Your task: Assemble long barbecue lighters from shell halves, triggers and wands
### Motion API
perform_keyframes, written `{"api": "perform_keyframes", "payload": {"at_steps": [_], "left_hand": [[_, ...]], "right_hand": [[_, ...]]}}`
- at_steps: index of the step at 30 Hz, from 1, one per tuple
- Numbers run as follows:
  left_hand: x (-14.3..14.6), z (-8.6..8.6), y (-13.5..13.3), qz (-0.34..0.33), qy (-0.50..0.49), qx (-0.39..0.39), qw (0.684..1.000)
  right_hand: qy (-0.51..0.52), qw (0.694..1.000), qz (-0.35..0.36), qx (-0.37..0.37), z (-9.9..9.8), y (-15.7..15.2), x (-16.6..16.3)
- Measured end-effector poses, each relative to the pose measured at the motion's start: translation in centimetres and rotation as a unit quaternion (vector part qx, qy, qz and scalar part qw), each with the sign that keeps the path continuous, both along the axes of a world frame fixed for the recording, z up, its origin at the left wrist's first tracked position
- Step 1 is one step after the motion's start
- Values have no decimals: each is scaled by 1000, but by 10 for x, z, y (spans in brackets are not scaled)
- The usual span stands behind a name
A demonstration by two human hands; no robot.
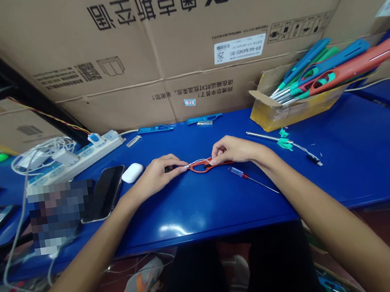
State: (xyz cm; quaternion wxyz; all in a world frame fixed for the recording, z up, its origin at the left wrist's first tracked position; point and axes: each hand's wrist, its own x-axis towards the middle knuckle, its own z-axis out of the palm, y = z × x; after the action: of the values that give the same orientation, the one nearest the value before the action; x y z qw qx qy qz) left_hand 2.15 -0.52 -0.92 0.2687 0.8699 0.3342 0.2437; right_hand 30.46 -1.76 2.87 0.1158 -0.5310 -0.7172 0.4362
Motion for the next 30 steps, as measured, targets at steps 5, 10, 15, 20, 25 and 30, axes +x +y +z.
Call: {"api": "perform_keyframes", "payload": {"at_steps": [5,10,15,20,25,30], "left_hand": [[-2,2,0,3,24,9,1000],[-4,1,-2,-27,44,57,997],[-2,-1,-6,-63,42,105,992],[7,-1,-10,-44,51,129,989],[10,-3,-11,-45,61,165,983],[9,-5,-11,-50,73,177,980]], "right_hand": [[26,998,42,35,1,-1,6],[32,995,60,70,-1,-2,8],[-3,988,56,141,-6,1,2],[-67,978,77,181,-4,-1,-5],[-129,963,77,223,-4,-3,-9],[-158,955,63,242,-7,-5,-12]]}}
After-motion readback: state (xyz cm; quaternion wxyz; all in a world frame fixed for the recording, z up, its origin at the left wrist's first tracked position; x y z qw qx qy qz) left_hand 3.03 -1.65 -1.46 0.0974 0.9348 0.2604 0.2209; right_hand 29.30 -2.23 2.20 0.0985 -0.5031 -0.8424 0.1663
